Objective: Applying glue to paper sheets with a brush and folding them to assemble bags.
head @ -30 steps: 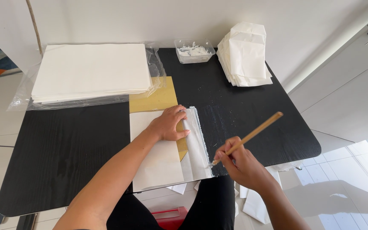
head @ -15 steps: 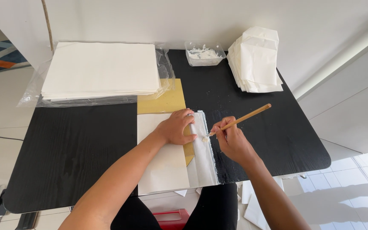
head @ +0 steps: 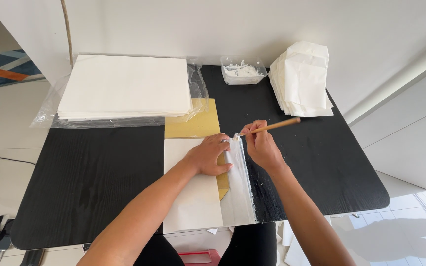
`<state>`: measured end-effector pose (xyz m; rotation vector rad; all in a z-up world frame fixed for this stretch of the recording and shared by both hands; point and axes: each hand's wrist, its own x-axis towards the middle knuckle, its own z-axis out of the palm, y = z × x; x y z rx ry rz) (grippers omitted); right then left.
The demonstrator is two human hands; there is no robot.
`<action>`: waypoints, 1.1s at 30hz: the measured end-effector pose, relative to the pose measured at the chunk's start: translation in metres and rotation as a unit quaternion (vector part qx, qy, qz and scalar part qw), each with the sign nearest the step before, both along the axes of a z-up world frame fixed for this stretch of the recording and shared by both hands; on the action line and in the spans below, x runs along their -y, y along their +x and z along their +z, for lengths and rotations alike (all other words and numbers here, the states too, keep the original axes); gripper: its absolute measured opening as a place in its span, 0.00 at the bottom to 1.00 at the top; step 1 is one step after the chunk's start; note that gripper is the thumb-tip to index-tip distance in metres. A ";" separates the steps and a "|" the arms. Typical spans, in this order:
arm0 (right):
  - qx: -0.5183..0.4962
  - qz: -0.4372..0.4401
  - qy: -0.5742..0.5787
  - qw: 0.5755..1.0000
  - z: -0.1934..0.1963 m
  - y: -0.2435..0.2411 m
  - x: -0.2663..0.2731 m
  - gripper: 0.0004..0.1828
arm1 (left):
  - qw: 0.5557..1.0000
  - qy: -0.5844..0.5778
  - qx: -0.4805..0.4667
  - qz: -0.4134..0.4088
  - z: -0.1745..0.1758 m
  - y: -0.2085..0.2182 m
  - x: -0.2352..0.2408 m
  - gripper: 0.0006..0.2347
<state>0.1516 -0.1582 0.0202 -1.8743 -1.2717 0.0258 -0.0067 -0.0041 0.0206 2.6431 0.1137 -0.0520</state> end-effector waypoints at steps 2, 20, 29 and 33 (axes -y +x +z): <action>0.001 -0.011 0.011 1.000 0.005 -0.004 0.001 0.08 | 1.000 0.001 0.003 -0.001 -0.005 0.003 -0.002 0.23; -0.043 0.010 -0.046 0.998 0.014 -0.040 0.071 0.08 | 0.999 0.020 0.037 -0.002 -0.034 0.014 -0.003 0.23; -0.085 0.041 -0.141 0.986 0.040 -0.069 0.099 0.07 | 0.999 0.026 0.029 -0.010 -0.031 0.011 -0.004 0.23; -0.106 0.057 -0.187 0.975 0.052 -0.086 0.113 0.07 | 0.999 0.031 0.013 -0.008 -0.021 0.006 -0.003 0.22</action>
